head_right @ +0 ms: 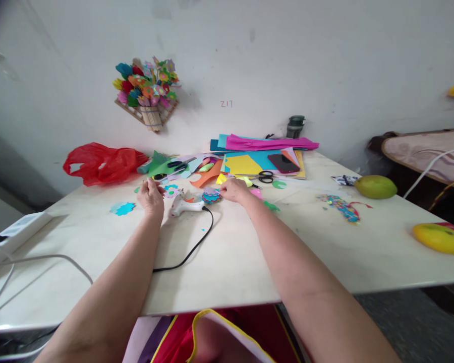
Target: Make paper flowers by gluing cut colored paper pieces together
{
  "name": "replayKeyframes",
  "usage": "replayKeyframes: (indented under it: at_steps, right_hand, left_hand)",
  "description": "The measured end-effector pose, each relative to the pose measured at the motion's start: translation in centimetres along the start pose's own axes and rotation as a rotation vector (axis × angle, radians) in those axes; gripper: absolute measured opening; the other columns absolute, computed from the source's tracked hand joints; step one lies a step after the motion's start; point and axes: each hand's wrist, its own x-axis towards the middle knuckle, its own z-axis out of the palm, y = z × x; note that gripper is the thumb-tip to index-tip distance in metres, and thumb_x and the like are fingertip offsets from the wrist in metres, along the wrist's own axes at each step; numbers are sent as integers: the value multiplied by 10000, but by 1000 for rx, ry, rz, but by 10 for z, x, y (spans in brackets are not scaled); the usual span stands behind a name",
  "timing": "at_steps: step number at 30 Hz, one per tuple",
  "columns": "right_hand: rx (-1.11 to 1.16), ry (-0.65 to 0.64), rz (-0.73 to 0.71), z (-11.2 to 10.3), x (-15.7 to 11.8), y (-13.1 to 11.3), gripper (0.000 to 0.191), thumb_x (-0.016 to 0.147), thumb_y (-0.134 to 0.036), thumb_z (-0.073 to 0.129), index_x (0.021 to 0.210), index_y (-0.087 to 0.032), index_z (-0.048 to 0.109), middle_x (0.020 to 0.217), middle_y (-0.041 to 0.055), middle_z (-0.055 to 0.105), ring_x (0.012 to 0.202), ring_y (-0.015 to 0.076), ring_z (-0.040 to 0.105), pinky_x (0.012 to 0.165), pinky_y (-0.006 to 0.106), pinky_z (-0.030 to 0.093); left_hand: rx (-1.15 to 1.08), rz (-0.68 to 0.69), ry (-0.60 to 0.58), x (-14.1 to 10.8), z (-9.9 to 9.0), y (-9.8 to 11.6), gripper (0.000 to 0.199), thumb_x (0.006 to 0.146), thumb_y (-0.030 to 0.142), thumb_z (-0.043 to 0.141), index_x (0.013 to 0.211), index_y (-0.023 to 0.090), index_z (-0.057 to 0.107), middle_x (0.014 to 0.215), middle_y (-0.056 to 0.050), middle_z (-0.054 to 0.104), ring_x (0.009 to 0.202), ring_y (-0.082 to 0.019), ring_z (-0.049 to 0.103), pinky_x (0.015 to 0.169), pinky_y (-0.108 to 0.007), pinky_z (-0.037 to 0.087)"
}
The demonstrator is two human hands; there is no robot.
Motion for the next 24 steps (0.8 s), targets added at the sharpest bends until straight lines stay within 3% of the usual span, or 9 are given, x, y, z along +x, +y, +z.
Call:
replayKeyframes:
  at_steps: [5,24]
  right_hand:
    - [4,-3,10,-1,0,0,249,820,-281,526,899,-273,762,970,9,742,917,198,661,671,250,427]
    - [-31,63,34,4,0,-8,250,784,-293,537,901,-291,758,966,2,742,933,196,651,713,253,440]
  left_hand:
    - [-53,-70,32,-3,1,5,434,913,449,287,741,193,592,530,-14,589,520,-161,570,583,-276,427]
    - [7,-17,-10,-6,3,5,442,920,461,290,716,200,582,532,-8,584,585,-162,599,599,-266,424]
